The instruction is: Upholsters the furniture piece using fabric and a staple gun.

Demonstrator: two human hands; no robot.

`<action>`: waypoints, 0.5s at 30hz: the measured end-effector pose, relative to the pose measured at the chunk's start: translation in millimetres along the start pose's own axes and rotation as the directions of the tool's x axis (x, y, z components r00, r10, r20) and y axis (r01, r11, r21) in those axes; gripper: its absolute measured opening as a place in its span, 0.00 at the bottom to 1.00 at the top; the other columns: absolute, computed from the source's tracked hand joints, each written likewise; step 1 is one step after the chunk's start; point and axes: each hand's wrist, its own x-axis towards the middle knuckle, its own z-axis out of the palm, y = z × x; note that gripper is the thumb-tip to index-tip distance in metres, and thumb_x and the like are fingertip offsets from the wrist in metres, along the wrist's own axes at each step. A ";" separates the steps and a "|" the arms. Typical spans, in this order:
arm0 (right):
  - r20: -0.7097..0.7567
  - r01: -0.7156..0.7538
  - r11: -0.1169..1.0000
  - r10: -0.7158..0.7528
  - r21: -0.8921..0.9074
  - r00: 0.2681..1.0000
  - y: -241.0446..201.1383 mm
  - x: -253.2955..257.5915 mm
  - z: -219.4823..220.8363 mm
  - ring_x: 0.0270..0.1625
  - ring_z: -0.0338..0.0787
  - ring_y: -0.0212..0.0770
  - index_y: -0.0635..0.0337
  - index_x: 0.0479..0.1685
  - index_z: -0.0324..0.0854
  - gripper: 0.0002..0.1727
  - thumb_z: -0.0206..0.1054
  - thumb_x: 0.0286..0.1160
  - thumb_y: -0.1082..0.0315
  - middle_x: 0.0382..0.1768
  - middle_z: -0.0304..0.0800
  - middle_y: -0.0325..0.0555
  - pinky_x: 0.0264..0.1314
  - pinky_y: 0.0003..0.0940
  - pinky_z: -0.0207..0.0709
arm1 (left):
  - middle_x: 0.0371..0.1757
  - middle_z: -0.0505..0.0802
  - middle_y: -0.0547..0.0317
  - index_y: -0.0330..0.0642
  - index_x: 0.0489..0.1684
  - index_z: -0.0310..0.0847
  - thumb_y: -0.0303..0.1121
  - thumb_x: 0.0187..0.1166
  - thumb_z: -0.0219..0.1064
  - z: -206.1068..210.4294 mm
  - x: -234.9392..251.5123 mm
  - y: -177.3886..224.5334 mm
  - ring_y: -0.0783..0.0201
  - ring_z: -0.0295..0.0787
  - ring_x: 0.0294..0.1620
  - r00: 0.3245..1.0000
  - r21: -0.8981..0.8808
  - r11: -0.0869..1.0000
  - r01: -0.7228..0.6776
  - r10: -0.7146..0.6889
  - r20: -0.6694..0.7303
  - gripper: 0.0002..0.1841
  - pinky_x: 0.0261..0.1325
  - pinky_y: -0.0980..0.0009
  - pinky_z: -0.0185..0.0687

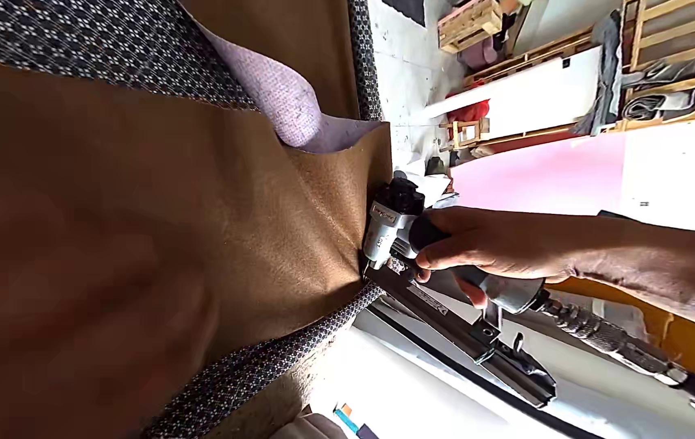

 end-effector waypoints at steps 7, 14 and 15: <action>0.049 0.002 1.000 -0.003 0.014 0.999 -3.3 6.1 5.4 0.19 0.89 0.46 0.58 0.53 0.75 0.06 0.63 0.86 0.67 0.39 0.93 0.53 0.20 0.36 0.87 | 0.58 0.88 0.35 0.29 0.72 0.76 0.25 0.91 0.51 1.9 -47.4 70.5 0.34 0.87 0.55 0.850 0.097 0.975 0.199 -0.221 0.478 0.17 0.52 0.46 0.84; 0.090 -0.021 0.999 0.018 0.034 0.996 -23.1 2.6 20.9 0.19 0.88 0.44 0.57 0.54 0.74 0.07 0.62 0.86 0.66 0.39 0.92 0.53 0.21 0.35 0.87 | 0.51 0.90 0.35 0.27 0.70 0.77 0.26 0.92 0.52 -9.7 -71.6 85.6 0.39 0.89 0.45 0.829 0.139 0.934 0.329 -0.356 0.432 0.16 0.41 0.53 0.84; 0.104 -0.019 0.999 0.015 0.032 0.994 -24.6 3.9 24.7 0.19 0.88 0.44 0.57 0.54 0.74 0.07 0.62 0.87 0.66 0.39 0.92 0.53 0.21 0.35 0.87 | 0.51 0.91 0.35 0.27 0.69 0.78 0.25 0.91 0.53 -11.5 -74.1 88.7 0.39 0.90 0.46 0.822 0.125 0.928 0.350 -0.369 0.433 0.16 0.41 0.53 0.85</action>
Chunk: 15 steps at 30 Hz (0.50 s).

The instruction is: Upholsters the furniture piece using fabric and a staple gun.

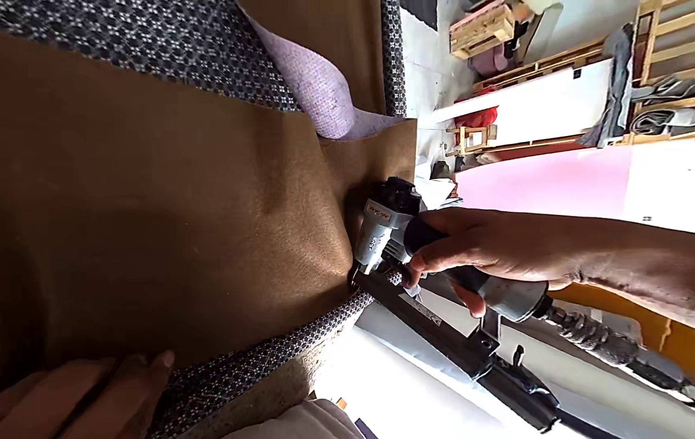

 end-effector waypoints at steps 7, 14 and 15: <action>-0.023 -0.005 1.000 0.005 -0.005 1.000 -25.4 -6.9 29.0 0.14 0.84 0.42 0.58 0.52 0.75 0.06 0.60 0.87 0.67 0.32 0.89 0.52 0.16 0.34 0.84 | 0.52 0.91 0.36 0.28 0.70 0.78 0.25 0.92 0.51 10.1 -14.5 2.6 0.38 0.89 0.47 0.999 -0.026 1.000 0.005 -0.006 -0.038 0.17 0.45 0.51 0.84; 0.008 -0.023 1.000 0.023 -0.002 1.000 -44.2 -7.1 47.8 0.16 0.87 0.44 0.59 0.53 0.74 0.08 0.63 0.85 0.66 0.32 0.89 0.55 0.19 0.36 0.87 | 0.51 0.90 0.38 0.32 0.68 0.80 0.24 0.90 0.52 10.4 -17.9 8.7 0.38 0.88 0.46 0.987 -0.035 0.995 0.098 -0.102 -0.121 0.16 0.42 0.49 0.81; 0.040 -0.018 1.000 0.017 0.024 0.999 -45.0 -6.3 50.1 0.17 0.88 0.45 0.58 0.55 0.75 0.09 0.63 0.85 0.66 0.34 0.90 0.56 0.20 0.37 0.88 | 0.52 0.90 0.39 0.34 0.67 0.81 0.25 0.89 0.53 11.1 -19.1 8.6 0.38 0.87 0.47 0.980 -0.016 0.991 0.132 -0.133 -0.147 0.16 0.42 0.48 0.80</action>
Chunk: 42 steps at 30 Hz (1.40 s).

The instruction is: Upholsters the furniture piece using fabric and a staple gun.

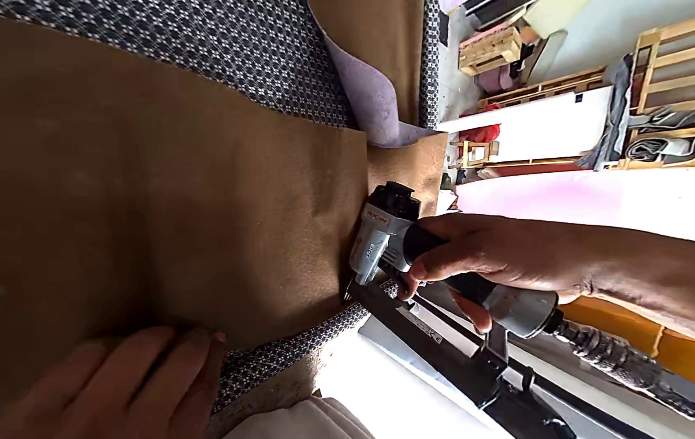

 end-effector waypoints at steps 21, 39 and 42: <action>0.049 -0.015 1.000 0.015 0.004 0.999 -57.0 -7.8 86.0 0.17 0.87 0.43 0.56 0.54 0.76 0.07 0.61 0.86 0.66 0.37 0.91 0.55 0.21 0.37 0.89 | 0.46 0.92 0.42 0.35 0.65 0.84 0.25 0.89 0.54 -7.6 -72.1 -34.4 0.41 0.87 0.42 0.998 -0.042 0.998 0.041 -0.043 -0.036 0.15 0.38 0.51 0.78; 0.081 -0.023 1.000 0.024 -0.013 0.996 -107.2 -15.9 165.5 0.18 0.87 0.43 0.54 0.55 0.74 0.06 0.58 0.87 0.65 0.42 0.90 0.52 0.21 0.38 0.89 | 0.38 0.88 0.45 0.33 0.58 0.85 0.22 0.88 0.51 -15.2 -111.6 -47.6 0.45 0.84 0.36 1.000 -0.126 0.992 0.008 -0.007 0.005 0.15 0.32 0.55 0.76; 0.070 -0.014 1.000 0.014 -0.010 0.997 -114.0 -18.5 176.9 0.17 0.88 0.44 0.55 0.54 0.76 0.07 0.60 0.86 0.65 0.37 0.90 0.55 0.21 0.39 0.89 | 0.36 0.87 0.45 0.34 0.55 0.86 0.23 0.88 0.50 -13.7 -120.6 -53.4 0.44 0.83 0.35 0.998 -0.116 0.993 0.036 -0.042 -0.051 0.15 0.31 0.55 0.76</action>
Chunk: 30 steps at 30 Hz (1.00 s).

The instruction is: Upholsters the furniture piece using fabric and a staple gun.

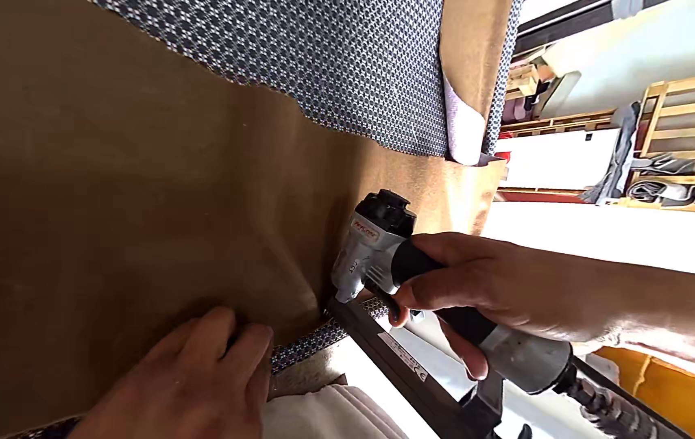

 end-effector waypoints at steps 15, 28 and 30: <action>0.030 -0.009 0.998 0.010 -0.055 1.000 -51.3 -2.8 66.6 0.16 0.88 0.42 0.57 0.54 0.75 0.07 0.61 0.87 0.64 0.32 0.89 0.54 0.21 0.37 0.89 | 0.34 0.85 0.46 0.35 0.50 0.87 0.21 0.86 0.51 -9.7 -48.1 -24.0 0.44 0.82 0.34 0.999 0.003 1.000 -0.005 0.006 -0.047 0.15 0.31 0.54 0.76; -0.327 0.701 0.713 -0.662 0.004 0.675 122.3 -24.6 -1.7 0.26 0.94 0.45 0.53 0.52 0.86 0.15 0.75 0.73 0.57 0.42 0.96 0.56 0.26 0.35 0.90 | 0.55 0.90 0.48 0.54 0.74 0.83 0.30 0.84 0.65 -30.4 -123.6 -46.2 0.43 0.85 0.52 0.926 0.180 0.937 0.298 -0.238 -0.292 0.20 0.50 0.49 0.77; -0.502 0.735 0.678 -0.642 -0.020 0.579 186.0 -23.6 -29.0 0.23 0.92 0.40 0.53 0.39 0.92 0.09 0.74 0.67 0.59 0.32 0.96 0.51 0.25 0.32 0.87 | 0.55 0.90 0.48 0.54 0.71 0.85 0.35 0.83 0.68 -22.7 -135.3 -41.3 0.43 0.84 0.55 0.872 0.173 0.907 0.384 -0.294 -0.392 0.19 0.56 0.50 0.75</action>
